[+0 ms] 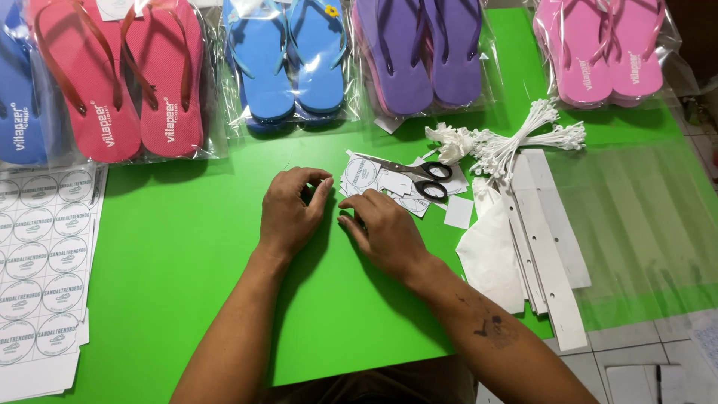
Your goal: Cleaning flip-flops with a cloth and placing them into plastic packaging bags.
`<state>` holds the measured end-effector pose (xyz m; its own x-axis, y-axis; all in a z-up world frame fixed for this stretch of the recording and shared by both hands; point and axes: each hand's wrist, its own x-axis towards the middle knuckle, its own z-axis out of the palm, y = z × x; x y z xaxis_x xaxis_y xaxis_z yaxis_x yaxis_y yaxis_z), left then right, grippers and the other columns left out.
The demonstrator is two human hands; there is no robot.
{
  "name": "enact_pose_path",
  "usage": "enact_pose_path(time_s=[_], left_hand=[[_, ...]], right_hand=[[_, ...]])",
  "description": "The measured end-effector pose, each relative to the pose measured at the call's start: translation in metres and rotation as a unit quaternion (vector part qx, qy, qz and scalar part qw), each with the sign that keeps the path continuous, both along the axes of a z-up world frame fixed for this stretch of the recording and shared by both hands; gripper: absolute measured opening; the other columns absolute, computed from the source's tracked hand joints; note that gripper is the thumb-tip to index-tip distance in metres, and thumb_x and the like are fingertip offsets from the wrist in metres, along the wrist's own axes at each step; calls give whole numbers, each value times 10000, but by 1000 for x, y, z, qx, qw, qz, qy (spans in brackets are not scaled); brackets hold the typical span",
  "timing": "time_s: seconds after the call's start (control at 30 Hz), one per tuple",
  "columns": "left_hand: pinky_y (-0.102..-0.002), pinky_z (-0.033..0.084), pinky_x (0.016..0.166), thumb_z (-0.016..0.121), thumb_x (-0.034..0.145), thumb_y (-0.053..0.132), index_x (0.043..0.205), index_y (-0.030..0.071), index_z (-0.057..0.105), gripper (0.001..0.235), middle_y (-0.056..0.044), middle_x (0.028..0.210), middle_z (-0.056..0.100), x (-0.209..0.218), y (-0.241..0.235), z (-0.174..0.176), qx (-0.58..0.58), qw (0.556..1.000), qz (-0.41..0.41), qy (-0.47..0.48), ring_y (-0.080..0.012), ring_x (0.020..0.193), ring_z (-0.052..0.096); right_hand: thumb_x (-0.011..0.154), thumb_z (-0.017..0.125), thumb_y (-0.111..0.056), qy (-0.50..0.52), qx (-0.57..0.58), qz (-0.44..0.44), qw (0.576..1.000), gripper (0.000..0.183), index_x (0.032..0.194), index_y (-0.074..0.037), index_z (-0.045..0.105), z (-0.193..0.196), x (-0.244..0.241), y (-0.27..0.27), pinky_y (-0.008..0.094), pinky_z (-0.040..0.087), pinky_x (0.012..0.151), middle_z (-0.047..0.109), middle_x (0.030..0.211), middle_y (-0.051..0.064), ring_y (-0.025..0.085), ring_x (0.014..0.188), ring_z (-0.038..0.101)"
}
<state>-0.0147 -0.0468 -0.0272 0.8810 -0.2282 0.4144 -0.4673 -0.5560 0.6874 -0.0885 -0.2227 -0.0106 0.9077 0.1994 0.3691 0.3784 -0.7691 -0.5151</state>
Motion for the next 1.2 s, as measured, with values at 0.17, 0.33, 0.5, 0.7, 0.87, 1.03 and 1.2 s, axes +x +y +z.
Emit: enact_pose_path(time_s=[0.17, 0.33, 0.5, 0.7, 0.87, 1.03, 1.2], left_hand=[[-387, 565, 756, 722, 975, 255, 1001, 172, 767, 98, -36, 791, 708, -2, 1, 3, 0, 1000, -13, 6, -236, 754, 659], [-385, 561, 769, 719, 980, 263, 1001, 187, 755, 87, -26, 789, 699, -2, 1, 1, -2, 1000, -13, 7, -236, 764, 661], [-405, 563, 786, 725, 959, 245, 1001, 192, 748, 72, -28, 783, 703, 2, 0, -4, -13, 1000, -7, -2, -255, 765, 673], [-427, 566, 798, 722, 921, 227, 1002, 189, 747, 92, -50, 784, 702, 3, 0, -3, -23, 1000, -10, 4, -286, 768, 682], [-442, 577, 813, 712, 927, 232, 985, 152, 740, 103, -76, 811, 699, 8, 3, -12, -37, 999, 3, 12, -307, 813, 700], [-334, 609, 666, 730, 929, 261, 923, 173, 748, 90, -20, 809, 692, 16, 22, -4, -115, 987, 113, 31, -224, 782, 720], [-437, 524, 951, 761, 889, 204, 1367, 21, 451, 597, -302, 1337, 483, 33, 73, 13, -413, 798, 439, 24, -463, 1203, 606]], right_hand=[[994, 667, -180, 47, 16, 11, 999, 163, 1124, -90, 706, 5, 3, -3, 371, 583, 679, 614, 776, 72, 233, 700, 663], [974, 686, -174, 54, 37, 12, 998, 148, 1102, -108, 720, 4, 3, -4, 380, 574, 666, 605, 737, 54, 234, 672, 655], [931, 759, -208, 38, 140, -30, 989, 98, 1015, -159, 748, 11, 27, -1, 360, 554, 621, 663, 709, 50, 220, 620, 665], [937, 744, -281, 114, 199, -93, 969, 113, 1011, -200, 772, 29, 71, 8, 313, 552, 593, 731, 740, 17, 152, 624, 691], [953, 699, -320, 154, 160, -102, 970, 140, 999, -211, 774, 6, 82, 22, 367, 566, 643, 749, 737, 26, 206, 675, 730], [938, 744, -322, 63, 99, -91, 989, 107, 965, -227, 785, -14, 78, 27, 364, 554, 634, 717, 704, 32, 230, 672, 708], [948, 763, -288, 11, 84, -78, 993, 80, 942, -214, 793, -19, 75, 26, 346, 531, 613, 690, 645, 24, 215, 622, 677]])
